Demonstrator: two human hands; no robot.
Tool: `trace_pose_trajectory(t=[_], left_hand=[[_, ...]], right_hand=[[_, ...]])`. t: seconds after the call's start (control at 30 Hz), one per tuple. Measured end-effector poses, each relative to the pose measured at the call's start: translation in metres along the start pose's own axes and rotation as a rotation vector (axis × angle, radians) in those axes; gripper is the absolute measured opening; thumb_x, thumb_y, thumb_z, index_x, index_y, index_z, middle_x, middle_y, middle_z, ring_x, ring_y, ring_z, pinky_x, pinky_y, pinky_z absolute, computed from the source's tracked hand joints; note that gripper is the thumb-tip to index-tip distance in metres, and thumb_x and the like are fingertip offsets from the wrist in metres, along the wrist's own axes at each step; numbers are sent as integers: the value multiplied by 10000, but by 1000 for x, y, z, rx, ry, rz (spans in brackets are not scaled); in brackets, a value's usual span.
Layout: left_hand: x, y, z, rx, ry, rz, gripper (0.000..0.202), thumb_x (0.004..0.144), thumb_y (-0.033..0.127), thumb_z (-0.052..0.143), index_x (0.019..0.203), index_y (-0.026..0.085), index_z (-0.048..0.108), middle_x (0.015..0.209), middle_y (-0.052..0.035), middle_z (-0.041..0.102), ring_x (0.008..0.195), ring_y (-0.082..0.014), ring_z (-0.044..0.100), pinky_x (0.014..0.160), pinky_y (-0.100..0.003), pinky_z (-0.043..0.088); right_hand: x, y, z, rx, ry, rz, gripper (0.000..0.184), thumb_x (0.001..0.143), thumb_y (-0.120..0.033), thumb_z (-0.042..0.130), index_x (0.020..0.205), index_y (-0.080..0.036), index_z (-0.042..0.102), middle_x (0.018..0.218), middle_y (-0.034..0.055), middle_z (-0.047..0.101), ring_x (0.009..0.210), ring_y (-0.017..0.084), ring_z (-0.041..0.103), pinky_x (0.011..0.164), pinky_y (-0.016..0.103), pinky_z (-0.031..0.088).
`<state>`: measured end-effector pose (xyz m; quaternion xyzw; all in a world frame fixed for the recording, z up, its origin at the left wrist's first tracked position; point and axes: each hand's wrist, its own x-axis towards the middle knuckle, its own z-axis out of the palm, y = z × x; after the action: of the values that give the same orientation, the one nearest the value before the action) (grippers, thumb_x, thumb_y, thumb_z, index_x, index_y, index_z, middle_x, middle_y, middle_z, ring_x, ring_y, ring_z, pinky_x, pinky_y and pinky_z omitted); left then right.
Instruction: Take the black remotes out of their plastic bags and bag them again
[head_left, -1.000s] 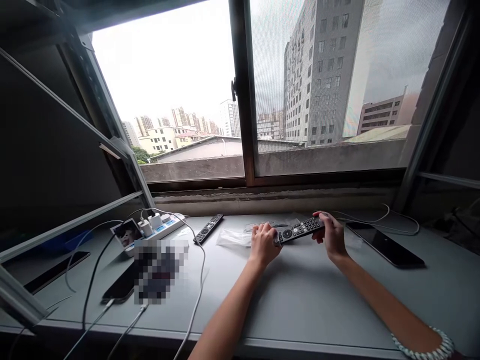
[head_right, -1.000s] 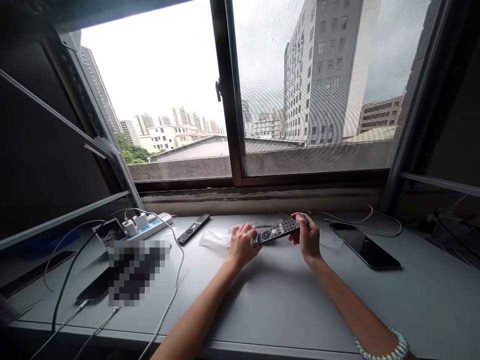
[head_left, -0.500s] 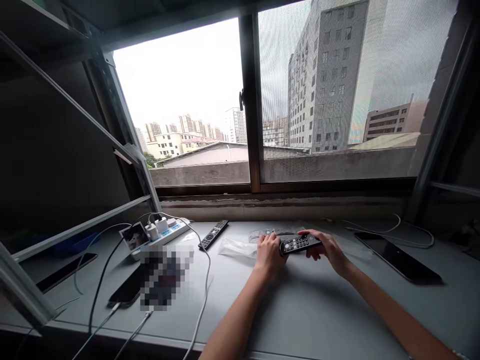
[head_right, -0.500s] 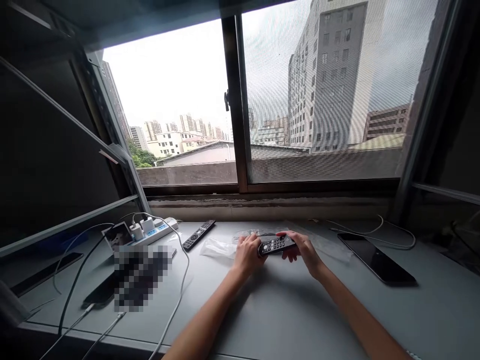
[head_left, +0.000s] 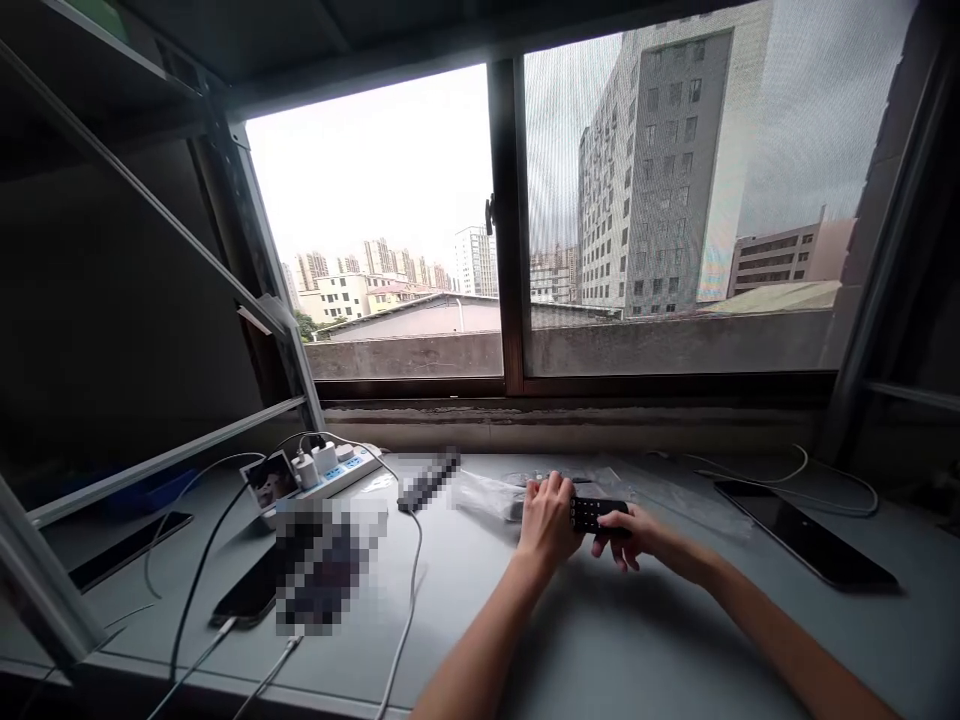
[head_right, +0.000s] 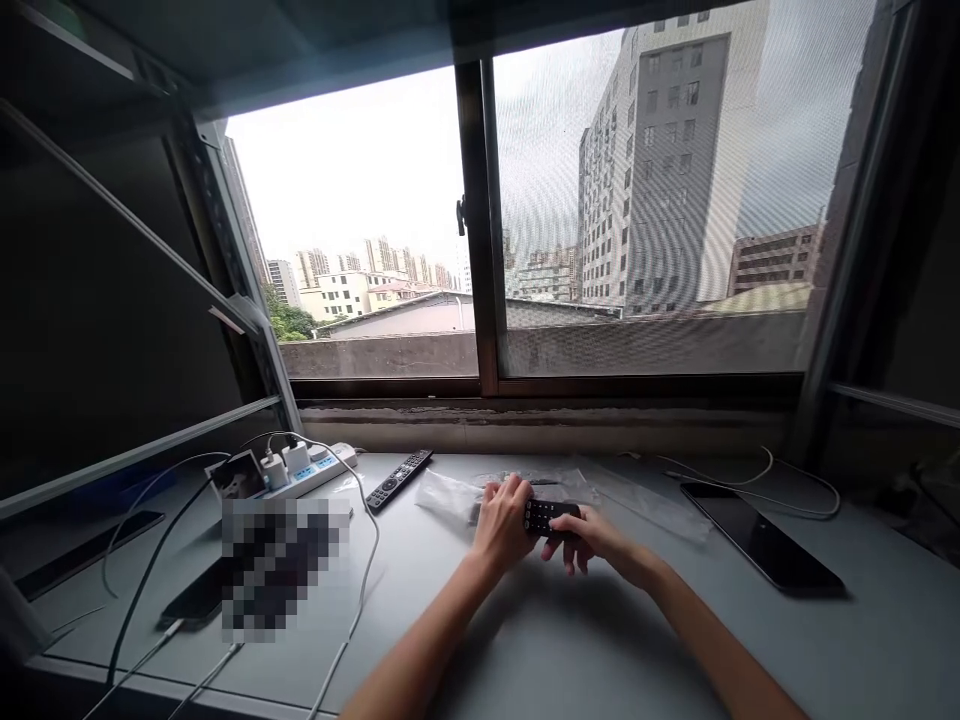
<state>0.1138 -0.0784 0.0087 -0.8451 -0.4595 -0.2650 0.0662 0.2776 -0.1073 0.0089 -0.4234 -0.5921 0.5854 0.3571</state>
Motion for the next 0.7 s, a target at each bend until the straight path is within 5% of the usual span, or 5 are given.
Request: trace_pose_trajectory(t=[0.2,0.4,0.5,0.7], left_hand=[[2,3,0,-96,42,26,293,721,347,616,947,217,483,979,-30,574,892,-202,558,881,-341,347],[6,-15,-1,-87,8,-1,410,665,282,666,1028,225,483,1010,-25,598,962,-223,537,891,-360,348],[7,-25,-2,-71,-10,-45,388,685,295,674,1020,217,495,1017,-32,614,967,-230,545,868,-363,367],[8,-23,-2,-37,22,20,290,793,434,585,984,225,527,983,-20,632,882,-212,589,780,-332,410]], right_hand=[[5,1,-5,35,36,-45,334,745,-436,541,805,-113,604,676,74,676,454,112,541,424,229,350],[6,1,-21,282,365,-65,281,691,-428,632,636,-156,592,523,23,597,465,103,484,456,242,352],[3,-3,-28,499,526,-114,236,681,-416,652,705,-181,639,479,-19,528,430,81,421,404,223,309],[-1,-6,-37,828,514,-184,377,717,-569,558,692,-205,650,401,-22,400,430,101,408,367,219,301]])
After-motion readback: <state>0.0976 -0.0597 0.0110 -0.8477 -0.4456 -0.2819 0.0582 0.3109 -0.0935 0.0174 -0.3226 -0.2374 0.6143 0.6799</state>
